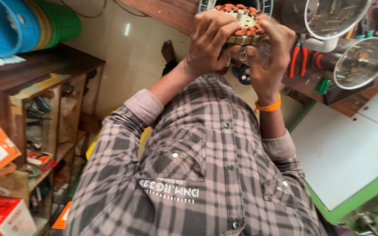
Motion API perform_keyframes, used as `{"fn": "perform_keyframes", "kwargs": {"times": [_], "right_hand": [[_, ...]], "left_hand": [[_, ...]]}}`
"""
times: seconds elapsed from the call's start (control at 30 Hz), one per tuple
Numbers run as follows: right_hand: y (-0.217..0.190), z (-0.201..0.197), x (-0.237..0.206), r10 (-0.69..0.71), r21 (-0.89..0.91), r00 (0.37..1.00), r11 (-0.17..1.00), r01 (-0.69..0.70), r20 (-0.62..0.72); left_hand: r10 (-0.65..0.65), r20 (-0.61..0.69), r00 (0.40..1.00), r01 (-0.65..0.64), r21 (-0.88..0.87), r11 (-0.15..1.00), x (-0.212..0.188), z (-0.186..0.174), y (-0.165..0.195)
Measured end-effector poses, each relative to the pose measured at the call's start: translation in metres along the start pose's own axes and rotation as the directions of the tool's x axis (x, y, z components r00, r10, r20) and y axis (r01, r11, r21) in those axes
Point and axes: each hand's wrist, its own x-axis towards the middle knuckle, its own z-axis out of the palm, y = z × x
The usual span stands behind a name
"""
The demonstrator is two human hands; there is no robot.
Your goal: The person works on a motor armature at a workbench, pressing small white insulation pieces into the slots around the copper commutator by hand, rotating the armature to reach each slot, and occasionally picking up or setting down small parts and a hand tool while fitting the pieces into place.
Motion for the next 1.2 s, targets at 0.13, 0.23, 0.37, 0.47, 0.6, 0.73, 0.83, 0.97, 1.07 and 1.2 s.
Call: {"fn": "perform_keyframes", "kwargs": {"times": [0.13,0.23,0.37,0.47,0.6,0.73,0.83,0.97,1.07,1.2], "right_hand": [[0.021,-0.001,-0.025,0.096,0.089,0.966,0.993,-0.077,-0.238],[0.044,-0.011,-0.054,0.426,0.255,0.887,0.890,-0.377,-0.176],[0.058,-0.007,-0.094,0.494,0.195,0.855,0.865,-0.463,-0.160],[0.061,-0.001,-0.106,0.535,0.213,0.833,0.838,-0.503,-0.138],[0.067,-0.006,-0.104,0.523,0.189,0.846,0.846,-0.499,-0.106],[0.074,-0.015,-0.101,0.528,0.195,0.840,0.843,-0.502,-0.121],[0.076,-0.013,-0.101,0.509,0.159,0.849,0.858,-0.488,-0.141],[0.078,-0.008,-0.099,0.505,0.129,0.859,0.860,-0.493,-0.086],[0.083,-0.006,-0.098,0.511,0.063,0.859,0.858,-0.510,-0.012],[0.090,0.008,-0.099,0.471,-0.065,0.882,0.881,-0.469,0.002]], "left_hand": [[0.056,0.033,0.998,-0.054,-0.067,0.996,0.006,-0.002,0.006],[0.052,0.083,0.995,-0.054,0.023,0.998,0.007,0.002,0.008],[-0.027,0.076,0.997,0.026,0.017,1.000,0.005,0.006,0.017],[-0.054,0.090,0.994,0.054,0.001,0.999,0.007,-0.001,0.021],[-0.007,0.172,0.985,0.039,-0.186,0.982,0.010,-0.029,0.004],[0.084,0.260,0.962,-0.019,-0.243,0.970,0.014,-0.035,-0.013],[0.106,0.295,0.950,-0.080,-0.096,0.992,0.018,-0.040,-0.023],[0.187,0.390,0.902,-0.209,0.015,0.978,0.039,-0.047,-0.025],[0.148,0.474,0.868,-0.218,0.097,0.971,0.058,-0.044,-0.010],[0.214,0.319,0.923,-0.223,-0.009,0.975,0.065,-0.053,-0.005]]}}
